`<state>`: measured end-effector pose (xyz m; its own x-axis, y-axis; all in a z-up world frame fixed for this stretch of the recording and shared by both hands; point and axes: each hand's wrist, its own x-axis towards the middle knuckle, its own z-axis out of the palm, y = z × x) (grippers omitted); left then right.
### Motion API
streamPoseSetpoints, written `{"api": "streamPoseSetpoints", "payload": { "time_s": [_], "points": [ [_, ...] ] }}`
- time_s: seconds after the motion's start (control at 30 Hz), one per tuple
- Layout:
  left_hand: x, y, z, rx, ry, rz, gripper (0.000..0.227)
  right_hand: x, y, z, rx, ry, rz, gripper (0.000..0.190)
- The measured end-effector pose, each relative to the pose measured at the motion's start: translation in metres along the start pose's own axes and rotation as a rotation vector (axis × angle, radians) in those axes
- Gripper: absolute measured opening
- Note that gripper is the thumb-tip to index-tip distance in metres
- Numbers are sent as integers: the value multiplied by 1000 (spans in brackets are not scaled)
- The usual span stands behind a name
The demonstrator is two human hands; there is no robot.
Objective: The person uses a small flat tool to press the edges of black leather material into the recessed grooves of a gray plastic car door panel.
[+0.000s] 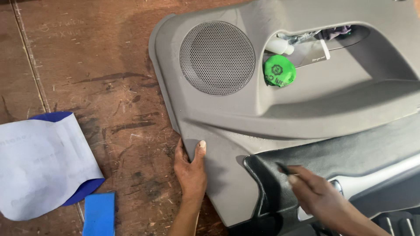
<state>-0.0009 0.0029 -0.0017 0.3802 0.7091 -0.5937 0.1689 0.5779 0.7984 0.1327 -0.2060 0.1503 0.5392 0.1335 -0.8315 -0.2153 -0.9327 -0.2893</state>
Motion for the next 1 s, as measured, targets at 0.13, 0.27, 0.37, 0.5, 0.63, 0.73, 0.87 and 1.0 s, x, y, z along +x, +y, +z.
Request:
{"api": "streamPoseSetpoints", "payload": {
  "time_s": [0.13,0.27,0.37,0.5,0.63,0.73,0.87,1.0],
  "points": [
    [3,-10,-1,-10,1,9,82,38,4,14,-419,-23,-148,45],
    [2,-8,1,60,22,31,82,55,-19,25,-609,25,-317,37],
    [2,-9,1,27,18,27,81,55,-29,23,-672,-7,-327,34],
    [3,-14,1,-43,13,67,77,55,-39,20,-613,-82,-231,36],
    [3,-15,2,-97,7,60,74,58,-45,26,-561,-63,-167,44],
    [1,-11,2,50,31,1,74,59,-51,29,-516,-83,-76,48],
    [-3,-9,1,13,6,63,67,63,-57,37,-498,-56,10,49],
    [-2,-5,1,19,0,-35,66,68,-63,42,-526,-50,104,47]
  ]
}}
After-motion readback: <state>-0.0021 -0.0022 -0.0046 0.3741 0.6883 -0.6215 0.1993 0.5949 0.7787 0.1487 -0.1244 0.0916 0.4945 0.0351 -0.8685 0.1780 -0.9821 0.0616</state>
